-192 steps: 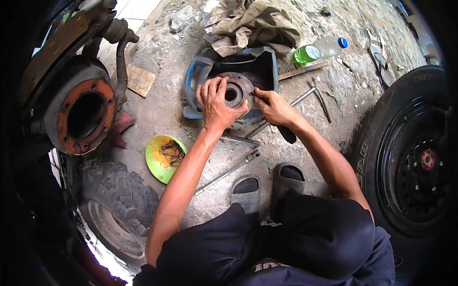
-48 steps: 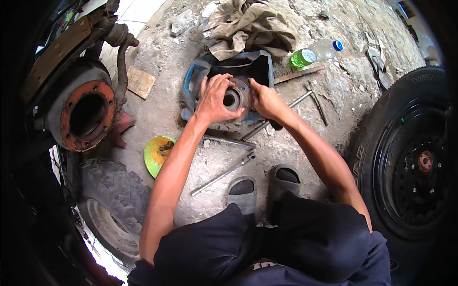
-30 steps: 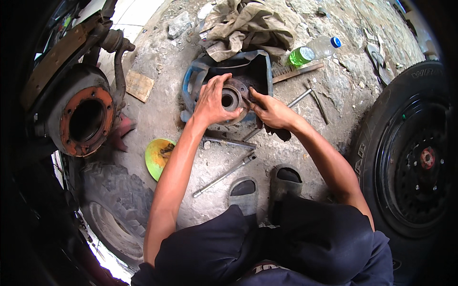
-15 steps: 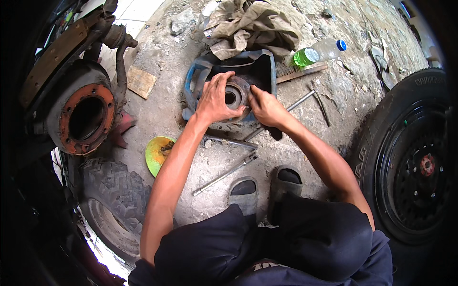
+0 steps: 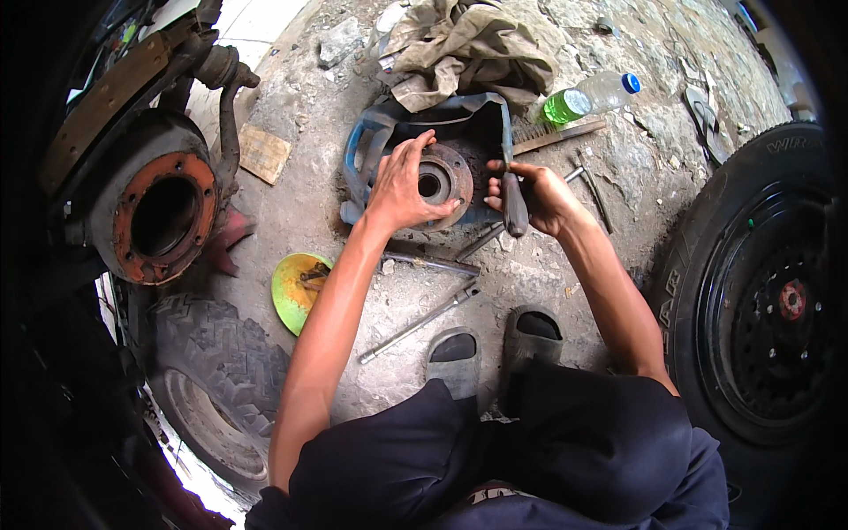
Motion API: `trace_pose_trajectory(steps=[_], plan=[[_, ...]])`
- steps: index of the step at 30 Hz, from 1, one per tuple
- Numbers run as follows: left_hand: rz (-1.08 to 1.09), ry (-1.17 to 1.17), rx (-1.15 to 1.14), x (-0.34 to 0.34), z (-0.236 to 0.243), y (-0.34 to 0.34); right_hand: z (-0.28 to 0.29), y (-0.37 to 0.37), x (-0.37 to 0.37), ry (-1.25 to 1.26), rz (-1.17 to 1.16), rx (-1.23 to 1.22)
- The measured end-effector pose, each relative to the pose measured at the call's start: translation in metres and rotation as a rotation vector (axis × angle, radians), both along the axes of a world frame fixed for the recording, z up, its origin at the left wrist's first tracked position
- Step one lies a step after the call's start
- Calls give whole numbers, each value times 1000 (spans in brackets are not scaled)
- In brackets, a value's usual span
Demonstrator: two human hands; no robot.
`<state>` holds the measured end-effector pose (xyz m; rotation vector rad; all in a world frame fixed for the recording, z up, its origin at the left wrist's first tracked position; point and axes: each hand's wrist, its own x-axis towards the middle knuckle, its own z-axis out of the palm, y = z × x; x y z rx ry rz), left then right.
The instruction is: The person scrapes debris from a metal vehicle component using a screwdriver and wipes it with a cloth.
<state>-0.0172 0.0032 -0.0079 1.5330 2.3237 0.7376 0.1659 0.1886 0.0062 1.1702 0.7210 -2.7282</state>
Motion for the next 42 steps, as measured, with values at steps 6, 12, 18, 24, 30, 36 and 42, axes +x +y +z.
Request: trace_pose_trajectory(steps=[6, 12, 18, 24, 30, 36, 42], plan=[[-1, 33, 66, -4, -6, 0, 23, -20, 8, -3, 453, 593], [16, 31, -52, -2, -2, 5, 12, -7, 14, 195, 698, 1151], [26, 97, -21, 3, 1, 1, 62, 1, -4, 19, 910, 1046], [39, 72, -4, 7, -1, 11, 19, -28, 6, 134, 710, 1638], [66, 55, -11, 8, -3, 12, 20, -64, 7, -116, 712, 1774], [46, 32, -10, 4, -4, 7, 8, -20, -1, 180, 655, 1519], [33, 52, -35, 9, 1, 5, 64, 25, -30, 57, 1110, 1245]])
